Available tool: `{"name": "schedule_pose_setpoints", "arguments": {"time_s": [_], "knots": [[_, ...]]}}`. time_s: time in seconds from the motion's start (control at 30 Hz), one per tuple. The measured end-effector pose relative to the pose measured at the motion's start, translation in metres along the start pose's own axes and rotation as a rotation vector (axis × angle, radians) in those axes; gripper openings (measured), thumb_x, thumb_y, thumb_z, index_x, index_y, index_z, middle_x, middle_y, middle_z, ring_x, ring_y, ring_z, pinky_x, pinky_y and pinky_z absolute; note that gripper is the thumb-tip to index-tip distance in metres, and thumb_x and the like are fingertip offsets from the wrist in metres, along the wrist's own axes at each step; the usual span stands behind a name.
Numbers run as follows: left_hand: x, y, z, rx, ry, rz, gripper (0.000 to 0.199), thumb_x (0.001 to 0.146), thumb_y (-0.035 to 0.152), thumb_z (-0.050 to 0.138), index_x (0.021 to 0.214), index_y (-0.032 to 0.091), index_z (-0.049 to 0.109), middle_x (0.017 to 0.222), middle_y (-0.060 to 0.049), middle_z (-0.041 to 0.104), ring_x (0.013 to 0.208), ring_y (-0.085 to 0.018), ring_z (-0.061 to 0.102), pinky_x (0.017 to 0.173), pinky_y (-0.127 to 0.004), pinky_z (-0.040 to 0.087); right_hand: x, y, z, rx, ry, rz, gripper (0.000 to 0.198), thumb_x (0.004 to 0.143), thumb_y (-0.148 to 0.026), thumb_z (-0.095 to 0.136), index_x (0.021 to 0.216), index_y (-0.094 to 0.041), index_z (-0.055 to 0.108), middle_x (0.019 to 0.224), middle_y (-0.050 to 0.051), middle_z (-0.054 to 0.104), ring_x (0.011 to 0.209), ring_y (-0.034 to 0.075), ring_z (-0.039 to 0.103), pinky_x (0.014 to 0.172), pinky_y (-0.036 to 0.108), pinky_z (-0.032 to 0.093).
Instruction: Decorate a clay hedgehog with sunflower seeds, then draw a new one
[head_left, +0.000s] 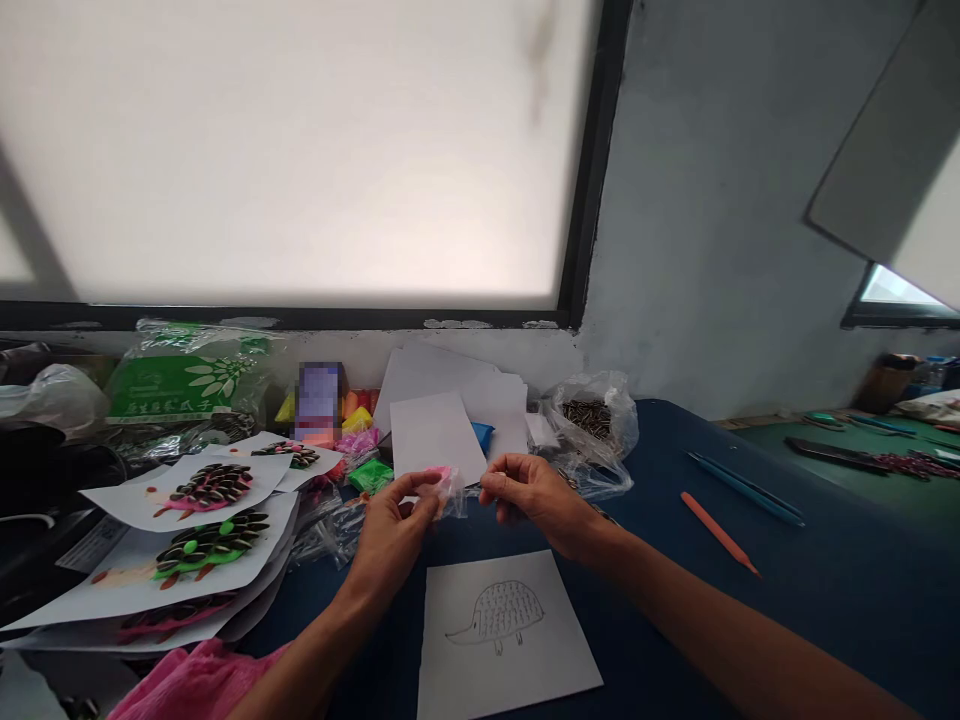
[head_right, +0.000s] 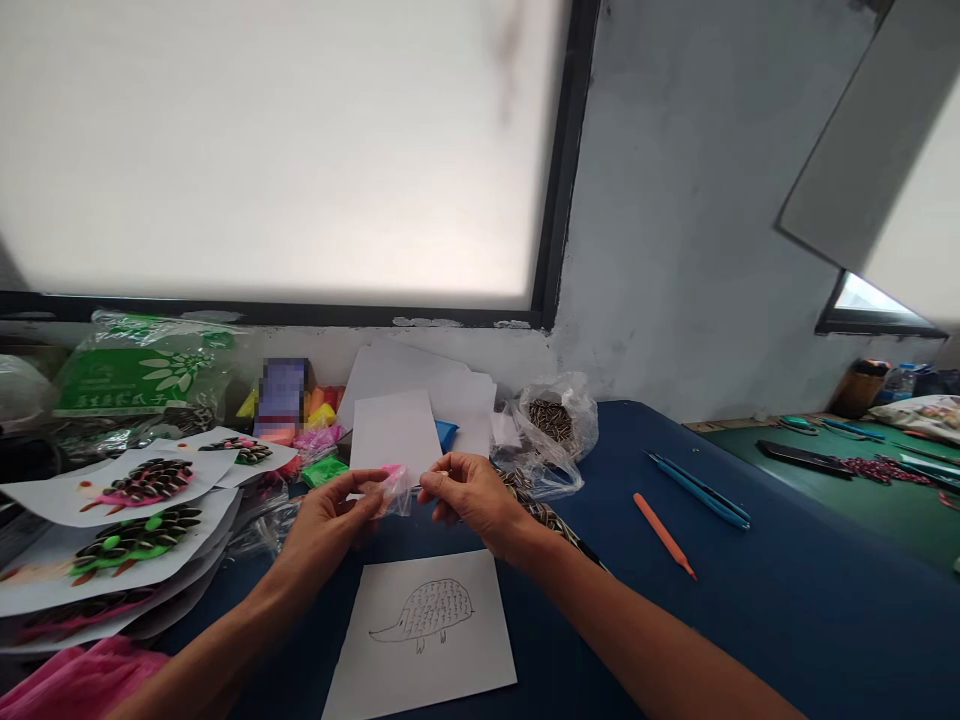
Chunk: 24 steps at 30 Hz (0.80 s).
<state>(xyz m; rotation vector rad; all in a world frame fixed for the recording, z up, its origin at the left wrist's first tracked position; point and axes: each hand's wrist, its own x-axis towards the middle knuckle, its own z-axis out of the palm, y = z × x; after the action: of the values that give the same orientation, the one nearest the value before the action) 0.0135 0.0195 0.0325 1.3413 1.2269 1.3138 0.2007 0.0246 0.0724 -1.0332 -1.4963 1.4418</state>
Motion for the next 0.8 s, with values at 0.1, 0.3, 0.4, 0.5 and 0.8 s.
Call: {"name": "schedule_pose_setpoints", "arguments": {"time_s": [0.1, 0.3, 0.4, 0.5, 0.8], "knots": [[0.002, -0.004, -0.002, 0.167, 0.019, 0.044, 0.049, 0.072, 0.052, 0.063, 0.105, 0.015, 0.067, 0.077, -0.002, 0.063, 0.047, -0.014, 0.051, 0.044, -0.025, 0.035, -0.001, -0.001, 0.001, -0.015, -0.020, 0.016, 0.021, 0.082, -0.035, 0.071, 0.083, -0.016, 0.064, 0.077, 0.001, 0.069, 0.055, 0.007, 0.056, 0.053, 0.020, 0.041], [0.004, 0.000, -0.014, 0.600, 0.044, 0.155, 0.019, 0.079, 0.025, 0.057, 0.092, 0.021, 0.070, 0.094, -0.009, 0.069, 0.088, -0.030, 0.064, 0.071, -0.034, 0.043, -0.004, -0.002, 0.006, -0.068, -0.061, 0.004, 0.020, 0.083, -0.033, 0.071, 0.092, -0.015, 0.071, 0.080, 0.002, 0.071, 0.056, 0.008, 0.057, 0.053, 0.021, 0.042], [0.002, 0.008, -0.017, 0.779, 0.017, 0.181, 0.013, 0.081, 0.020, 0.058, 0.084, 0.023, 0.070, 0.090, -0.009, 0.068, 0.085, -0.030, 0.064, 0.070, -0.033, 0.040, -0.004, -0.001, 0.009, -0.104, -0.052, -0.019, 0.023, 0.084, -0.032, 0.071, 0.098, -0.015, 0.068, 0.081, 0.002, 0.071, 0.057, 0.008, 0.057, 0.054, 0.021, 0.043], [0.000, 0.016, -0.017, 0.873, -0.016, 0.198, 0.013, 0.083, 0.017, 0.057, 0.081, 0.021, 0.070, 0.087, -0.010, 0.065, 0.082, -0.031, 0.064, 0.069, -0.034, 0.038, -0.005, -0.001, 0.011, -0.152, -0.040, -0.048, 0.019, 0.086, -0.032, 0.068, 0.090, -0.015, 0.063, 0.079, 0.002, 0.071, 0.054, 0.007, 0.056, 0.052, 0.021, 0.042], [-0.002, 0.029, -0.008, 0.610, -0.192, 0.192, 0.014, 0.082, 0.027, 0.059, 0.082, 0.023, 0.073, 0.090, -0.008, 0.068, 0.083, -0.027, 0.063, 0.066, -0.031, 0.041, -0.037, 0.001, 0.006, -0.292, -0.023, -0.093, 0.015, 0.086, -0.031, 0.067, 0.079, -0.017, 0.067, 0.068, -0.002, 0.059, 0.057, 0.011, 0.053, 0.050, 0.023, 0.042]]}}
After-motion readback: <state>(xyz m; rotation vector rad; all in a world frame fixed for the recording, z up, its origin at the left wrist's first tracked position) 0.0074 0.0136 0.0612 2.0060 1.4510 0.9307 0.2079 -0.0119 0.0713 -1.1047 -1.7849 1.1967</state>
